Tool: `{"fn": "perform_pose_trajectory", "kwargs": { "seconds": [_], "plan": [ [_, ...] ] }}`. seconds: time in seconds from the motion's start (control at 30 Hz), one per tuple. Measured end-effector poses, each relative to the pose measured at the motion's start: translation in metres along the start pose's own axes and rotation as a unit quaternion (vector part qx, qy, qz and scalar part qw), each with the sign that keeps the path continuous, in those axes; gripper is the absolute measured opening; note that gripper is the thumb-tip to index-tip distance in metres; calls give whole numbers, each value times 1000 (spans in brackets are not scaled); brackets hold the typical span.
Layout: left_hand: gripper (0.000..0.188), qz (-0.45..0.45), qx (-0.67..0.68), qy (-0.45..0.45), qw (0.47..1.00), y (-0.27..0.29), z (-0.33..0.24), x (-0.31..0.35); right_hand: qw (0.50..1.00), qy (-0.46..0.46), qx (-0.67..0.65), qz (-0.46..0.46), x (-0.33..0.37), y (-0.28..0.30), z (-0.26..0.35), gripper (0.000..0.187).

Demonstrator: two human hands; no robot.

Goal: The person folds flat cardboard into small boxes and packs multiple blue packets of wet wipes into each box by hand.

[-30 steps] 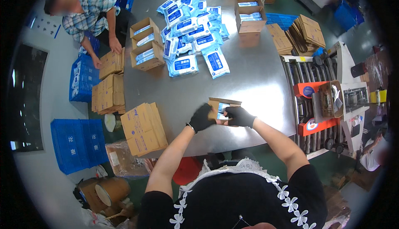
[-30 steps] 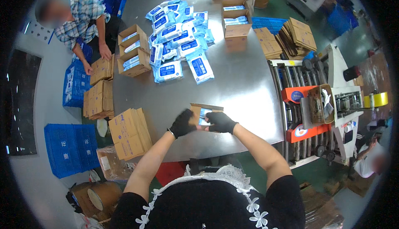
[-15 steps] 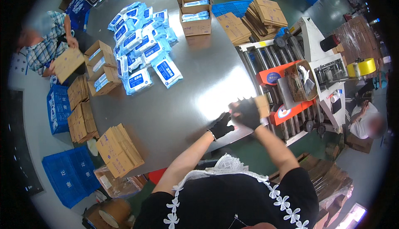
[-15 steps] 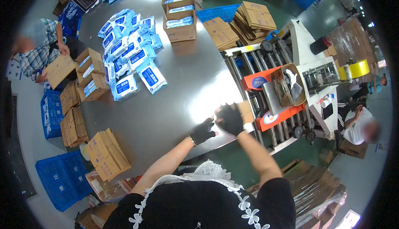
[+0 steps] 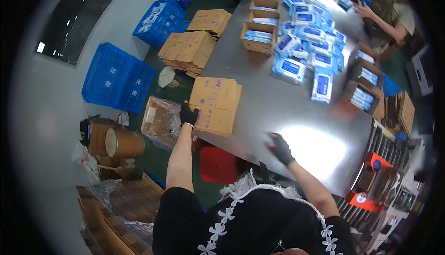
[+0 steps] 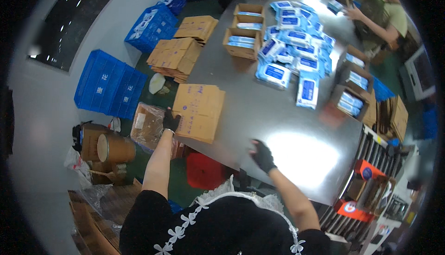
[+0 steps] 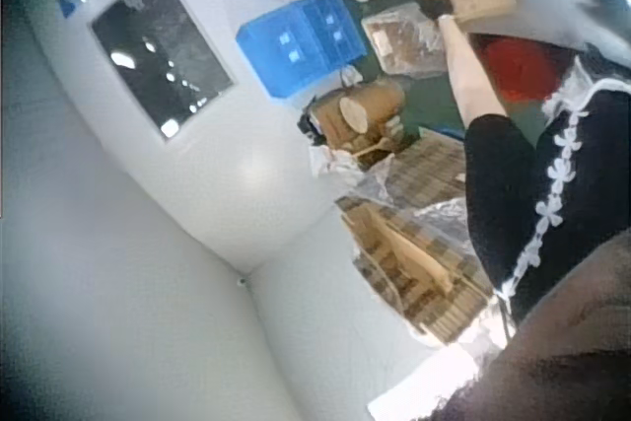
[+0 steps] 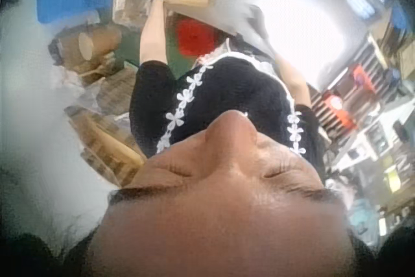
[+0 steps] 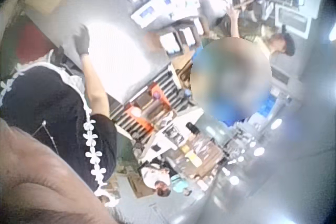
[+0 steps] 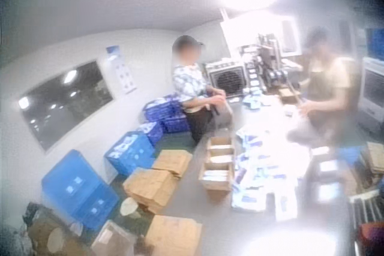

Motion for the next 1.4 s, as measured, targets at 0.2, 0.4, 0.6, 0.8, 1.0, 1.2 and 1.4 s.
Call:
{"fn": "perform_pose_trajectory", "kwargs": {
  "seconds": [0.2,0.4,0.6,0.8,1.0,1.2,1.4],
  "plan": [
    [68,-36,-29,-131,990,-15,-20,28,960,-134,-246,17,-161,-76,94,52],
    [70,4,318,-160,935,-34,-130,100,855,-164,-491,-34,-87,49,100,36],
    [78,468,630,-27,619,-94,-364,195,968,-248,-22,35,34,129,55,23],
    [101,594,511,-73,617,-135,-404,195,863,-242,-443,29,80,126,-8,32],
    [72,460,228,-276,813,-90,-422,184,768,-189,-577,-204,98,153,-17,56],
    [46,441,315,-270,796,-88,-403,189,882,-199,-397,-155,78,142,-37,75],
    [55,659,359,-208,627,-87,-425,219,807,-105,-544,-202,82,105,-42,90]
  ]
}}
Point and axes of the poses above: each hand's wrist, its own x-axis away from the middle knuckle, its own y-axis out of the back of the hand, z = x × y, the point moved 6 cm from there along -x, towards the middle knuckle, and after that the axes turned 9 degrees about z, right-handed, at the moved point
